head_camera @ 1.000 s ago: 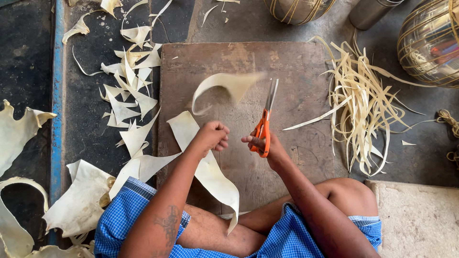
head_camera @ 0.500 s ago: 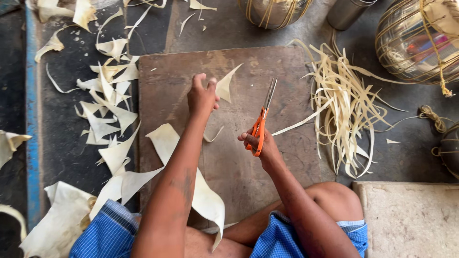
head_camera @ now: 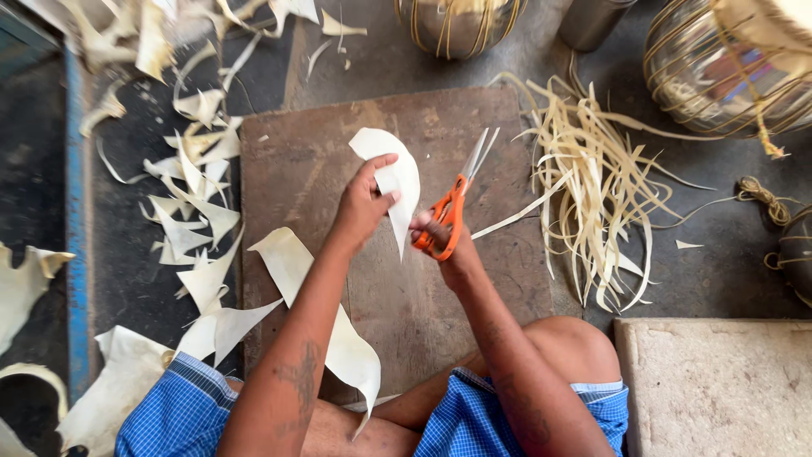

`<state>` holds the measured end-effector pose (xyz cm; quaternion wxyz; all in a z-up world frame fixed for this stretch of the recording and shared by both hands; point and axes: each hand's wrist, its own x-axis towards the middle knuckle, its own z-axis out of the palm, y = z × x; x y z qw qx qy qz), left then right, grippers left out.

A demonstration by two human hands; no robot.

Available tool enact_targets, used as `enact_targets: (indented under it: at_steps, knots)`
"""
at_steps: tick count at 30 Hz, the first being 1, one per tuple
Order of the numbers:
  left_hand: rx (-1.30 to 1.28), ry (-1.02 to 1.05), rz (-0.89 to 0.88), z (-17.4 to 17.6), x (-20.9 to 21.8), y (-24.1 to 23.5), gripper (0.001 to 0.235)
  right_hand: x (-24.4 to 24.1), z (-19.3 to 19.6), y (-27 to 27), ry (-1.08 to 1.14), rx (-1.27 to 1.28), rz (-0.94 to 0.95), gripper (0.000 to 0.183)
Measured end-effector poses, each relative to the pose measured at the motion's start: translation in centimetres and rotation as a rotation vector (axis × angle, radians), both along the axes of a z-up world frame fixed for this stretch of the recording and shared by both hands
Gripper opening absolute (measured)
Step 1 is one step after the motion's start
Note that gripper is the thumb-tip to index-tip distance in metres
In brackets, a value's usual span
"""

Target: The person uses scissors to cut long, thin strips from a large piece of white leather while sitting on the floor.

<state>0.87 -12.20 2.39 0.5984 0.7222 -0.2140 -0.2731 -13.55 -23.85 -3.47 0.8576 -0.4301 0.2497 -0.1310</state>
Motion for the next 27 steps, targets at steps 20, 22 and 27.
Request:
enact_targets:
  at_steps: [20, 22, 27]
  knots:
    - [-0.13, -0.017, 0.143, 12.4, -4.4, 0.4, 0.006, -8.2, 10.9, 3.6, 0.296, -0.727, 0.048, 0.048]
    - [-0.151, -0.015, 0.13, 12.7, -3.4, 1.6, 0.003, -8.0, 11.1, 4.1, 0.363, -0.797, 0.185, 0.052]
    - [-0.158, -0.025, 0.157, 9.6, 0.0, 5.4, 0.004, -6.0, 8.5, 7.0, 0.191, -0.621, 0.399, 0.055]
